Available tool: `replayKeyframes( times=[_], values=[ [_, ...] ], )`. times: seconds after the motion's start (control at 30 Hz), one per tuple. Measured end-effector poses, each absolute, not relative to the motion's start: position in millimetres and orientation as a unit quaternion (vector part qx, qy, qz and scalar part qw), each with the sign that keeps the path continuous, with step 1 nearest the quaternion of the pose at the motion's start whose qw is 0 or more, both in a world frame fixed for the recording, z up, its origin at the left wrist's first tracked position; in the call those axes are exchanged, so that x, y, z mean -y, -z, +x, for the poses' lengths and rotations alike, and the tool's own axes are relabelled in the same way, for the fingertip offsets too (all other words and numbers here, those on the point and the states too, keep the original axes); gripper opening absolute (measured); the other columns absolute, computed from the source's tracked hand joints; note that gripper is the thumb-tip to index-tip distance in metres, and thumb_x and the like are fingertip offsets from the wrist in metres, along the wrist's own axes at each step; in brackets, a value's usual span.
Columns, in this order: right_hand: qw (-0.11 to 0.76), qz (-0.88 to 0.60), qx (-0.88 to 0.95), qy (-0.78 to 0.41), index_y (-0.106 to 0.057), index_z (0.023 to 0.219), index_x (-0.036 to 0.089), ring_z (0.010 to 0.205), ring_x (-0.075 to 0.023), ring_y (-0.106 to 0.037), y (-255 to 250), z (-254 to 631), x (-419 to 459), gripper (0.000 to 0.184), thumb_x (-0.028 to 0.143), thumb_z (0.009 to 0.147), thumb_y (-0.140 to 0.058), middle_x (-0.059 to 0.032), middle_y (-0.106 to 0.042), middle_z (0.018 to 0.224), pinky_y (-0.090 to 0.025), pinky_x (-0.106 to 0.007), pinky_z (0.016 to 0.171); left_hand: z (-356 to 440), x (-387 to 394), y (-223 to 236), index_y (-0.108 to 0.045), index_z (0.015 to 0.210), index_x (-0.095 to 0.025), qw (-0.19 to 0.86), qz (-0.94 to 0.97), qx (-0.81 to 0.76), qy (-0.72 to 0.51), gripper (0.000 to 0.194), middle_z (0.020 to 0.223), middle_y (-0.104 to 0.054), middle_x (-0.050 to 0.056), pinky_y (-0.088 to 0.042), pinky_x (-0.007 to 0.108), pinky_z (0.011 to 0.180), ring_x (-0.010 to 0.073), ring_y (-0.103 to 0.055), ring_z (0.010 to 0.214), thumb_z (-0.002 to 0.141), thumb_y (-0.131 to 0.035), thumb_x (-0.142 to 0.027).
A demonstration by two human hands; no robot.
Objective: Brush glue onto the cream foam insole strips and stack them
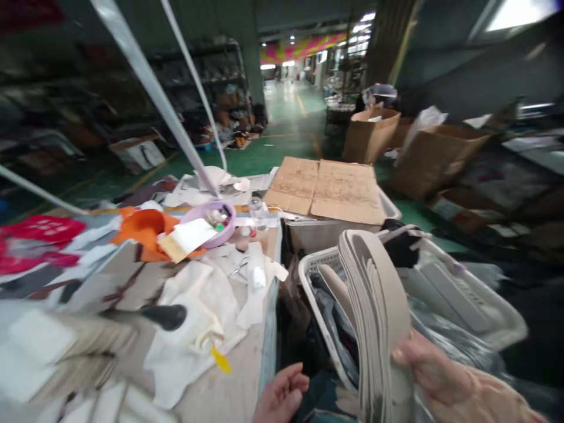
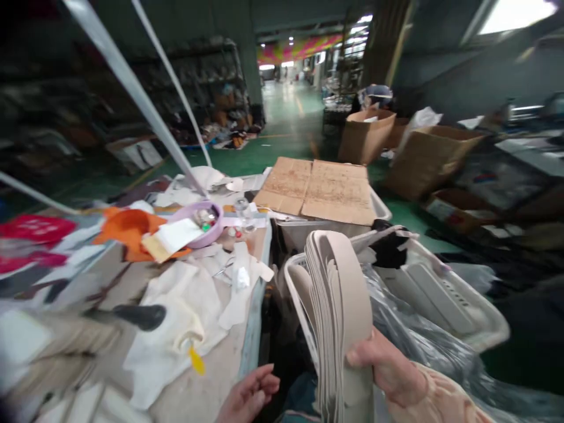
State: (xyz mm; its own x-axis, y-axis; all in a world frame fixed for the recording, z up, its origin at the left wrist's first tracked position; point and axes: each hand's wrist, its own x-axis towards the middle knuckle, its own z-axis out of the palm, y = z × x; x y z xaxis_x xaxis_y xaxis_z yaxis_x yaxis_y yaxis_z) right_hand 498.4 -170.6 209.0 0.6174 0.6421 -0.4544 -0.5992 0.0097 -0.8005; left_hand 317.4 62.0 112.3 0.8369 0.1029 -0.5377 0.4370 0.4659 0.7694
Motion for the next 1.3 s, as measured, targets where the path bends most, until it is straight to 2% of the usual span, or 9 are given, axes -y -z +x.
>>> replayKeyframes(
  times=[0.17, 0.3, 0.37, 0.5, 0.63, 0.77, 1.07, 1.17, 1.3],
  values=[
    [0.614, -0.486, 0.149, -0.604, -0.069, 0.107, 0.017, 0.087, -0.0325, -0.066, -231, 464, 81, 0.055, 0.028, 0.054, -0.076, -0.0110, -0.071, 0.091, -0.052, -0.043, 0.080, 284, -83, -159, -0.053, 0.130, -0.025, 0.923, 0.354, -0.138, -0.053, 0.073, 0.128, -0.059, 0.014, -0.041, 0.042, 0.094, 0.0301, -0.054, 0.119, 0.066, -0.075, -0.053],
    [0.497, -0.454, 0.285, -0.682, -0.067, 0.113, 0.016, 0.102, -0.0340, -0.060, -241, 434, 10, 0.064, 0.027, 0.051, -0.076, -0.0100, -0.070, 0.099, -0.045, -0.044, 0.093, 241, -92, -187, -0.055, 0.125, -0.024, 0.928, 0.267, -0.146, -0.216, 0.070, 0.119, -0.063, 0.010, -0.045, 0.038, 0.087, 0.0254, -0.059, 0.106, 0.066, -0.073, -0.056],
    [0.402, -0.455, 0.334, -0.721, -0.068, 0.110, 0.015, 0.098, -0.0327, -0.061, -235, 415, -19, 0.062, 0.027, 0.050, -0.076, -0.0079, -0.070, 0.093, -0.046, -0.043, 0.091, 212, -96, -191, -0.060, 0.116, -0.022, 0.908, 0.219, -0.196, -0.298, 0.062, 0.114, -0.065, 0.009, -0.047, 0.037, 0.084, 0.0249, -0.060, 0.102, 0.069, -0.067, -0.062],
    [0.230, -0.449, 0.418, -0.755, -0.072, 0.096, 0.017, 0.084, -0.0279, -0.064, -205, 370, -63, 0.048, 0.022, 0.049, -0.076, -0.0045, -0.071, 0.081, -0.051, -0.034, 0.076, 142, -93, -178, -0.060, 0.113, -0.019, 0.841, 0.146, -0.313, -0.415, 0.065, 0.120, -0.062, 0.012, -0.047, 0.045, 0.090, 0.0319, -0.054, 0.114, 0.072, -0.057, -0.069],
    [0.088, -0.431, 0.497, -0.748, -0.072, 0.085, 0.017, 0.076, -0.0233, -0.064, -160, 319, -98, 0.034, 0.018, 0.051, -0.073, -0.0039, -0.071, 0.083, -0.050, -0.026, 0.062, 78, -65, -143, -0.058, 0.115, -0.022, 0.777, 0.098, -0.399, -0.477, 0.056, 0.114, -0.065, 0.009, -0.047, 0.047, 0.092, 0.0262, -0.061, 0.101, 0.070, -0.071, -0.051],
    [-0.023, -0.382, 0.577, -0.722, -0.071, 0.084, 0.015, 0.077, -0.0217, -0.064, -113, 269, -125, 0.039, 0.019, 0.045, -0.076, -0.0008, -0.070, 0.081, -0.049, -0.025, 0.063, 47, -32, -103, -0.053, 0.121, -0.025, 0.722, 0.050, -0.453, -0.521, 0.061, 0.111, -0.067, 0.007, -0.048, 0.044, 0.091, 0.0199, -0.065, 0.089, 0.065, -0.079, -0.025],
    [-0.095, -0.376, 0.698, -0.602, -0.072, 0.090, 0.014, 0.074, -0.0211, -0.064, -52, 213, -179, 0.052, 0.018, 0.039, -0.078, 0.0004, -0.068, 0.076, -0.047, -0.027, 0.066, 48, -17, -24, -0.053, 0.113, -0.019, 0.599, -0.065, -0.561, -0.567, 0.053, 0.102, -0.067, 0.008, -0.052, 0.032, 0.080, 0.0175, -0.066, 0.085, 0.065, -0.076, -0.018],
    [-0.091, -0.386, 0.747, -0.533, -0.069, 0.107, 0.017, 0.085, -0.0256, -0.064, -41, 211, -189, 0.061, 0.016, 0.046, -0.075, -0.0053, -0.069, 0.093, -0.048, -0.035, 0.078, 52, -19, -11, -0.054, 0.107, -0.019, 0.568, -0.091, -0.615, -0.540, 0.047, 0.099, -0.067, 0.007, -0.052, 0.031, 0.074, 0.0143, -0.065, 0.074, 0.065, -0.076, -0.018],
    [-0.037, -0.381, 0.814, -0.437, -0.061, 0.121, 0.017, 0.114, -0.0329, -0.051, -39, 210, -170, 0.068, 0.025, 0.055, -0.077, -0.0143, -0.058, 0.123, -0.037, -0.046, 0.099, 54, -23, -7, -0.055, 0.104, -0.019, 0.547, -0.095, -0.659, -0.508, 0.045, 0.093, -0.067, 0.005, -0.050, 0.032, 0.068, 0.0125, -0.062, 0.062, 0.065, -0.077, -0.022]
  ],
)
